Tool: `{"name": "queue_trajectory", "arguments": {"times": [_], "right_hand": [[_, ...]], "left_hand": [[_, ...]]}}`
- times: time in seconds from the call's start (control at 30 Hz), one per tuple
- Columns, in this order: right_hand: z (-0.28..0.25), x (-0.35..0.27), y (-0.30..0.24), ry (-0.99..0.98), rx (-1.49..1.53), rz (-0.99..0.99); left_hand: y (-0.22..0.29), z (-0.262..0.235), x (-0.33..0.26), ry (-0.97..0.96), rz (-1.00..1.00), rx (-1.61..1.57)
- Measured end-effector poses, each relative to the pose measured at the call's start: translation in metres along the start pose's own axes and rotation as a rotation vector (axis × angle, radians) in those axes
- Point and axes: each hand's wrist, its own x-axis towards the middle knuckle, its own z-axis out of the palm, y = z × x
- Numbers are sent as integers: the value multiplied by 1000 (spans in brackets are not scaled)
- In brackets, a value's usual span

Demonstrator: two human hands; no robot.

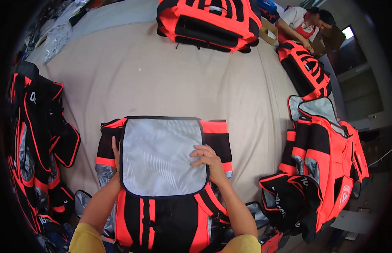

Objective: Inspecting and preparing red and black backpacks on a factory table.

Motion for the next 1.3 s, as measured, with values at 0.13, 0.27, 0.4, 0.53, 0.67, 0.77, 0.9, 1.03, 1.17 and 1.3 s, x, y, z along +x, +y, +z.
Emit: {"name": "queue_trajectory", "arguments": {"times": [0.13,0.27,0.4,0.53,0.67,0.77,0.9,1.03,1.17,1.3], "right_hand": [[0,8,-13,9,-37,-68],[4,6,0,32,73,-26],[11,7,-5,27,72,6],[-2,-6,-4,86,-6,32],[7,1,-6,65,14,35],[0,18,-21,41,-31,46],[-48,103,-75,-557,-393,60],[-48,163,-104,442,-473,108],[-11,116,-142,680,-252,-1],[15,20,-275,-192,10,-151]], "left_hand": [[-11,8,-7,42,16,68],[-12,16,-5,78,27,34],[-17,20,-14,71,-82,-170],[12,4,3,201,-1,-105],[6,-12,0,-41,-54,36],[1,-11,-2,-27,-47,56],[3,-20,2,-18,-35,53],[11,-11,5,-29,-91,77],[16,-21,5,91,-114,-60],[15,-20,0,115,-128,-74]]}}
